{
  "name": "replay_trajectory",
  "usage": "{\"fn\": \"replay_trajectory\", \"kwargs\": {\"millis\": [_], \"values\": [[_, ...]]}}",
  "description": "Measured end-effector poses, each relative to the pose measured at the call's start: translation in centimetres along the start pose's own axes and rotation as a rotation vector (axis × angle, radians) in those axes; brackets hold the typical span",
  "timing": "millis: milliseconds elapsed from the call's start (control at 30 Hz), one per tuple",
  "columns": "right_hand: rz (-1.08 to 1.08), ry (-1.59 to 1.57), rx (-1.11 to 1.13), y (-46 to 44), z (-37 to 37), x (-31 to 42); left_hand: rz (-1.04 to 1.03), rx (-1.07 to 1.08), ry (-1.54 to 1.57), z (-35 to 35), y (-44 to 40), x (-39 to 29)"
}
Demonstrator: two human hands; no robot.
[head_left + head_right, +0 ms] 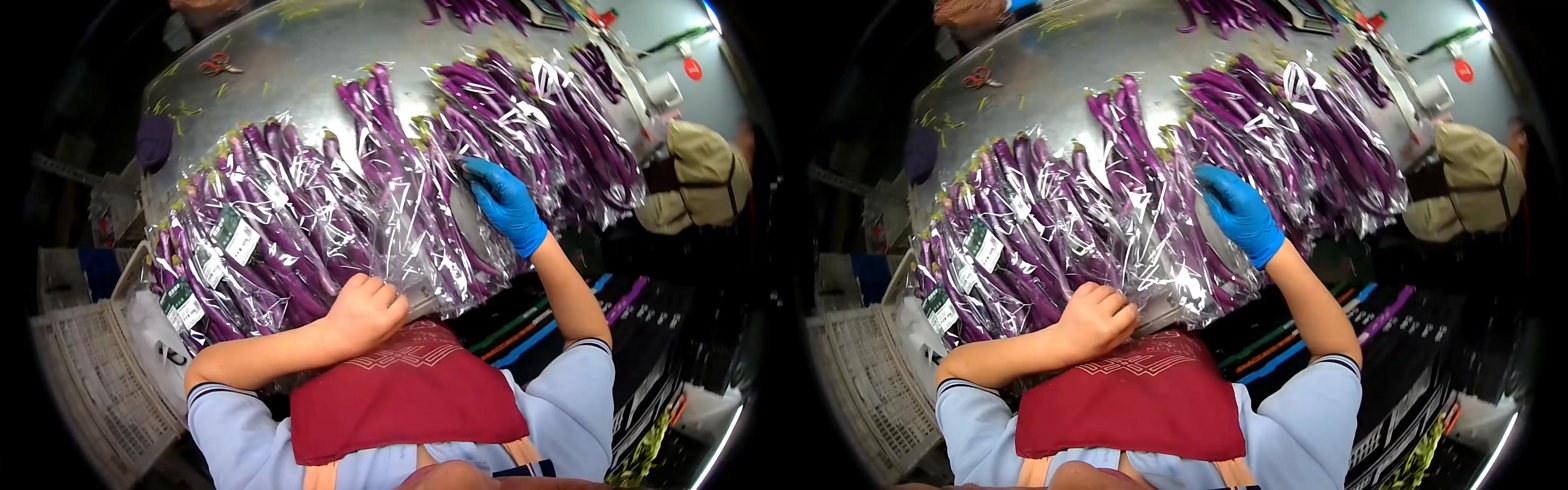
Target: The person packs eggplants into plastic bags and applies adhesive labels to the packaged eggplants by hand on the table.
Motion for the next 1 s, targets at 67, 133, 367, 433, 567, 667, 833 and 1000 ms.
{"fn": "replay_trajectory", "kwargs": {"millis": [67, 133, 367, 433, 567, 667, 833, 1000], "values": [[0.020, -0.031, -0.120, 0.9, 0.3, 3.2, -0.020, 0.010, -0.047, 0.4, -0.1, -0.8], [0.022, -0.146, -0.259, 2.2, 0.0, 5.8, -0.024, 0.064, 0.032, 0.3, -0.2, -1.0], [0.040, -0.526, -0.661, 11.3, -5.3, 9.0, 0.092, 0.250, 0.177, -1.7, -0.4, -0.7], [0.076, -0.536, -0.840, 13.2, -6.7, 8.1, 0.111, 0.243, 0.225, -1.8, -0.5, -0.7], [0.206, -0.630, -0.833, 14.9, -9.8, 8.4, 0.147, 0.180, 0.216, -0.3, -1.0, -0.5], [0.132, -0.133, -0.494, 14.6, -12.4, 8.7, 0.112, 0.075, 0.221, 0.9, -1.5, -0.6], [-0.154, 0.233, -0.402, 11.7, -13.5, 7.8, -0.028, -0.008, -0.030, 2.4, -2.0, -2.0], [-0.212, 0.236, -0.348, 10.4, -14.3, 5.2, -0.151, -0.057, -0.098, 1.7, -1.5, -3.3]]}}
Point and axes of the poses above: each hand's wrist, its own y-axis away from the middle knuckle, its own z-axis out of the back of the hand, x = y × z, the point moved 5 cm from there along -y, towards the middle knuckle, and after that the axes turned 11 degrees about x, right-handed, at the moved point
